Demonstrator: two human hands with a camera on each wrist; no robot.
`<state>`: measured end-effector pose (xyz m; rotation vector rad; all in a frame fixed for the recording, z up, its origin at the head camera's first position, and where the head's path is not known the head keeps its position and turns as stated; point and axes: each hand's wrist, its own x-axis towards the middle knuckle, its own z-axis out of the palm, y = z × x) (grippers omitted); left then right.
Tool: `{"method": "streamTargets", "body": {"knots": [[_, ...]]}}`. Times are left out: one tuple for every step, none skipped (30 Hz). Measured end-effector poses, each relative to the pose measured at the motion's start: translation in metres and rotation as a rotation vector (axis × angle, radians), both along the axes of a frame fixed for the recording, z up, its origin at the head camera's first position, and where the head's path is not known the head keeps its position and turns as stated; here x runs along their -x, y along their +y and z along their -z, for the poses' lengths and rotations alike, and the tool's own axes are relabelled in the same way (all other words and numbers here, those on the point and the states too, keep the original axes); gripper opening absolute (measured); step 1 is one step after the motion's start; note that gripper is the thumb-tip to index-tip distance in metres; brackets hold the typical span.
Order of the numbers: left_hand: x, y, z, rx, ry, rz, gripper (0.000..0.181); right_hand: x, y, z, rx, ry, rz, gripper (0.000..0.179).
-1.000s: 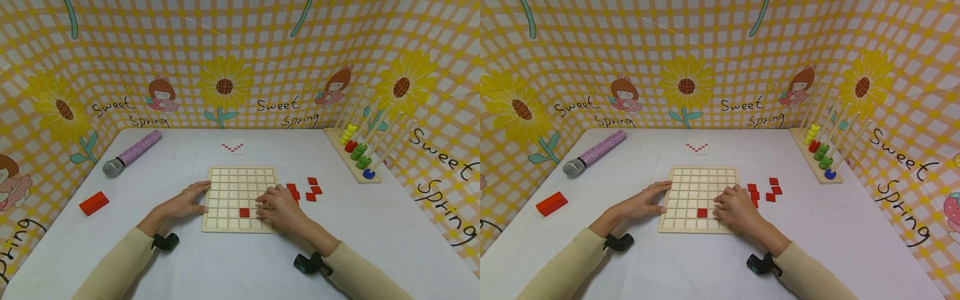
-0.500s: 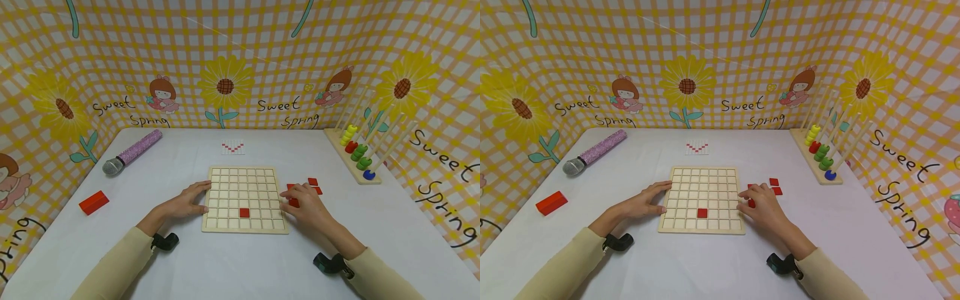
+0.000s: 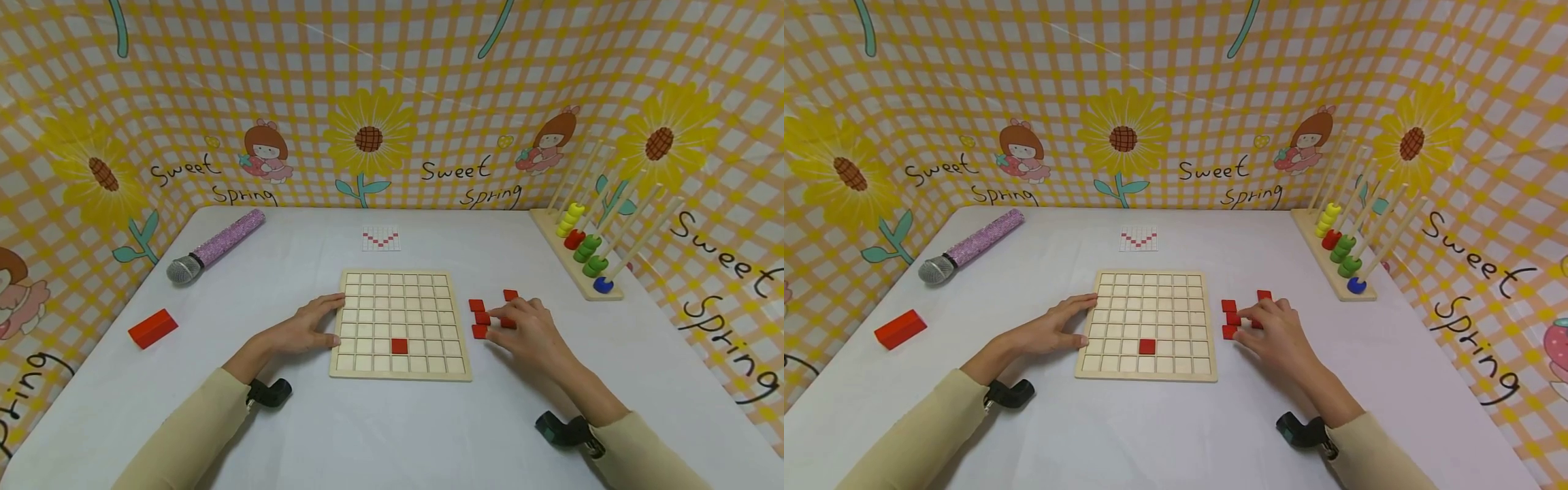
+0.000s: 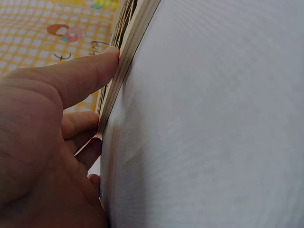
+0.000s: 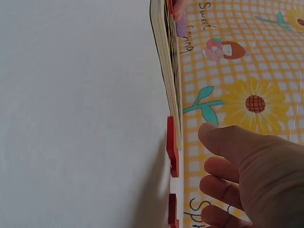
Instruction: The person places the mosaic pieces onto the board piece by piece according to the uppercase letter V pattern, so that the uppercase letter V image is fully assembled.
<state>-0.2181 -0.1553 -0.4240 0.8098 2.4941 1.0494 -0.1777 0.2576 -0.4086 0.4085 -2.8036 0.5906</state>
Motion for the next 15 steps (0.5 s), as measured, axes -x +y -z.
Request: {"method": "streamTargets", "body": {"knots": [[0.000,0.000,0.000,0.001,-0.001,-0.001,0.076,0.000,0.002,0.000,-0.009,-0.001,0.007,0.034],[0.000,0.000,0.000,0.000,-0.001,0.000,0.076,0.000,0.004,0.000,-0.018,-0.002,0.012,0.035],[0.001,0.000,0.000,-0.001,-0.001,0.001,0.077,0.000,0.006,0.000,-0.023,-0.003,0.016,0.036],[0.001,0.000,0.001,0.000,-0.001,0.001,0.077,-0.001,0.008,0.000,-0.026,-0.005,0.019,0.036],[0.001,0.000,0.001,0.000,-0.001,0.002,0.077,-0.001,0.009,0.000,-0.028,-0.006,0.023,0.037],[0.002,0.000,0.001,0.000,0.000,0.004,0.077,-0.001,0.011,0.000,-0.031,-0.009,0.027,0.036],[0.002,0.000,0.001,-0.002,0.002,0.006,0.077,-0.001,0.013,0.000,-0.034,-0.010,0.031,0.036],[0.002,0.000,0.001,-0.003,0.003,0.007,0.077,-0.001,0.015,0.000,-0.033,-0.011,0.034,0.036],[0.002,0.000,0.001,-0.002,0.004,0.006,0.077,-0.002,0.017,0.000,-0.032,-0.010,0.035,0.035],[0.002,0.000,0.001,0.000,0.004,0.005,0.077,-0.001,0.018,0.001,-0.032,-0.011,0.038,0.035],[0.001,0.000,0.001,-0.001,0.004,0.004,0.077,-0.001,0.019,0.001,-0.033,-0.013,0.041,0.035],[0.001,0.000,0.001,-0.002,0.002,0.002,0.077,-0.001,0.021,0.001,-0.033,-0.015,0.042,0.035],[0.001,0.000,0.001,0.000,0.002,0.000,0.077,0.000,0.021,0.001,-0.034,-0.014,0.041,0.035],[0.001,0.000,0.001,0.002,0.002,-0.001,0.077,0.000,0.022,0.001,-0.035,-0.014,0.041,0.035],[0.001,0.000,0.001,0.005,0.002,-0.002,0.077,0.001,0.023,0.001,-0.037,-0.014,0.040,0.036]]}}
